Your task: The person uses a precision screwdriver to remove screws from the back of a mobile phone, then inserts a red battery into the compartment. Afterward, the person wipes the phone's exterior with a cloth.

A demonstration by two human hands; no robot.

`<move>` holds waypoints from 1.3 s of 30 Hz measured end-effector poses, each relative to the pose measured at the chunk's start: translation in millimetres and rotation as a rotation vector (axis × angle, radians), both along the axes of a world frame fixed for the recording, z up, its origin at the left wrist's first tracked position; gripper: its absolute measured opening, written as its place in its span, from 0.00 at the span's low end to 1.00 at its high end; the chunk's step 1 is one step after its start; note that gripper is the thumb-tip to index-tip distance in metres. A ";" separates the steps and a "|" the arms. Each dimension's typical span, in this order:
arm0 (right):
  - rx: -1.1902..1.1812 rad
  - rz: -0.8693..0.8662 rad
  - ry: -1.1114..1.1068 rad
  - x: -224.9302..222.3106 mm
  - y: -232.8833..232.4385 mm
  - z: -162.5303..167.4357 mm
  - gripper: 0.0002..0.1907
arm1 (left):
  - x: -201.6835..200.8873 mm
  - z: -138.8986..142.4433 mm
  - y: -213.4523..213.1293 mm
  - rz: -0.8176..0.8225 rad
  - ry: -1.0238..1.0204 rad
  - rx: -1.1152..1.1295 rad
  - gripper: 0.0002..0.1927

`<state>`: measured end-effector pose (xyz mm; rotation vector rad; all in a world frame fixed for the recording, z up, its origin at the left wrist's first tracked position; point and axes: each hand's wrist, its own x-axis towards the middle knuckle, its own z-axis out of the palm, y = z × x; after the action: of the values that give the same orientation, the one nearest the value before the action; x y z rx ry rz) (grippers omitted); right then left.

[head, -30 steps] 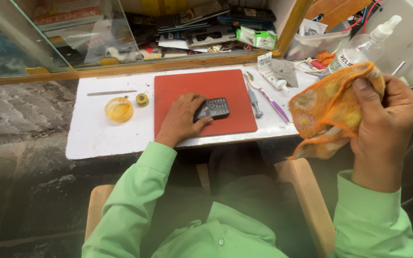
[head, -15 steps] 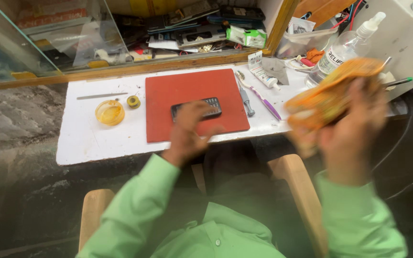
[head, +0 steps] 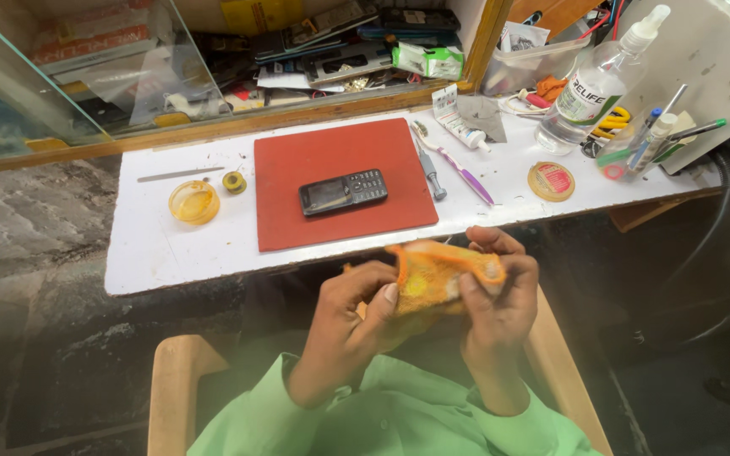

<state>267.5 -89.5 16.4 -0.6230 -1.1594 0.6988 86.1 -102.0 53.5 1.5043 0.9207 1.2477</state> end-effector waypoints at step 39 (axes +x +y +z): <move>-0.636 0.411 -0.171 53.6 24.4 -1.8 0.31 | 17.1 -31.1 24.8 -0.002 -0.332 -0.066 0.11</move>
<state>321.1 -65.1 14.7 -1.0009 -1.2363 1.4155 103.2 -77.2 22.4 1.1990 0.7317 1.3997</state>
